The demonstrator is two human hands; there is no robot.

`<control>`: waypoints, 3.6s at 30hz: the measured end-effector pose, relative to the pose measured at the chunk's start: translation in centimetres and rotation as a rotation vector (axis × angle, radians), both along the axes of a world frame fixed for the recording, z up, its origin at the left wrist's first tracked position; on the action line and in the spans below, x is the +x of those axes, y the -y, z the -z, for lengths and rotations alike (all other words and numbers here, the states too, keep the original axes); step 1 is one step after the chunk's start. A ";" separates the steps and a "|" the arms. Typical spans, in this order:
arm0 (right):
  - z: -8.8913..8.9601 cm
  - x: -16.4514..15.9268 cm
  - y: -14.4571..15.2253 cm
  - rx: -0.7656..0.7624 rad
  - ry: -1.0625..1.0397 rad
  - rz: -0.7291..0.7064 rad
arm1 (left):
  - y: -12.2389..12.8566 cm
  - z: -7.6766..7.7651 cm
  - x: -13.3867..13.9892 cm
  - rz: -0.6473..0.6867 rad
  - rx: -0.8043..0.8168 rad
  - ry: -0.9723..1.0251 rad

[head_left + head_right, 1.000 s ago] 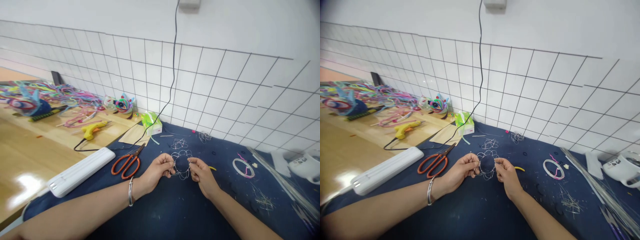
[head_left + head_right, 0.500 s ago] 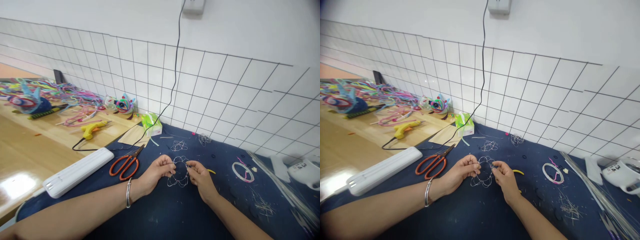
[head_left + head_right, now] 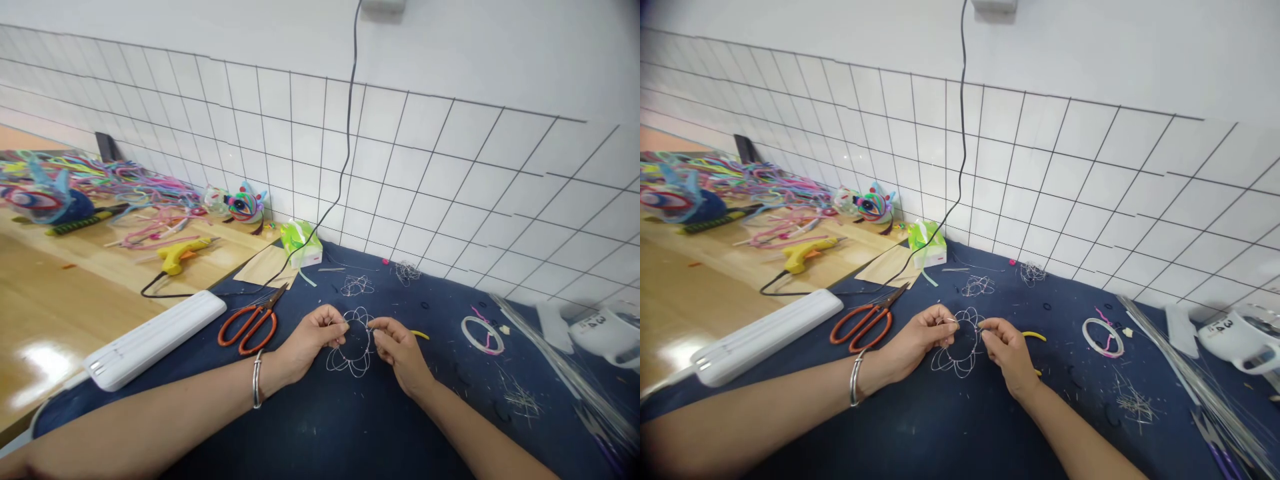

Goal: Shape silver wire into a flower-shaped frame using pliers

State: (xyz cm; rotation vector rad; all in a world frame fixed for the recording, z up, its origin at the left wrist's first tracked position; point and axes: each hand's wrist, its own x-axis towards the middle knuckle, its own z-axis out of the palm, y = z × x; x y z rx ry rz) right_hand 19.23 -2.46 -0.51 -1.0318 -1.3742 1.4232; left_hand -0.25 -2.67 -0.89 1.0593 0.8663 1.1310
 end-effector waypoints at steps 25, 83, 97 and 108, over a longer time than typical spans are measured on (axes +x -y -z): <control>0.4 0.1 -0.2 0.004 0.033 -0.005 | -0.2 -0.2 -0.3 0.027 -0.040 0.062; 0.5 0.2 -0.6 0.019 0.153 0.015 | -0.3 -0.4 -0.4 0.099 -0.102 0.003; 0.1 0.2 -0.3 0.036 0.144 0.024 | -0.2 -0.6 -0.4 0.115 -0.083 -0.020; 0.2 0.2 -0.3 0.040 0.155 0.020 | -0.3 -0.4 -0.3 0.112 -0.077 -0.060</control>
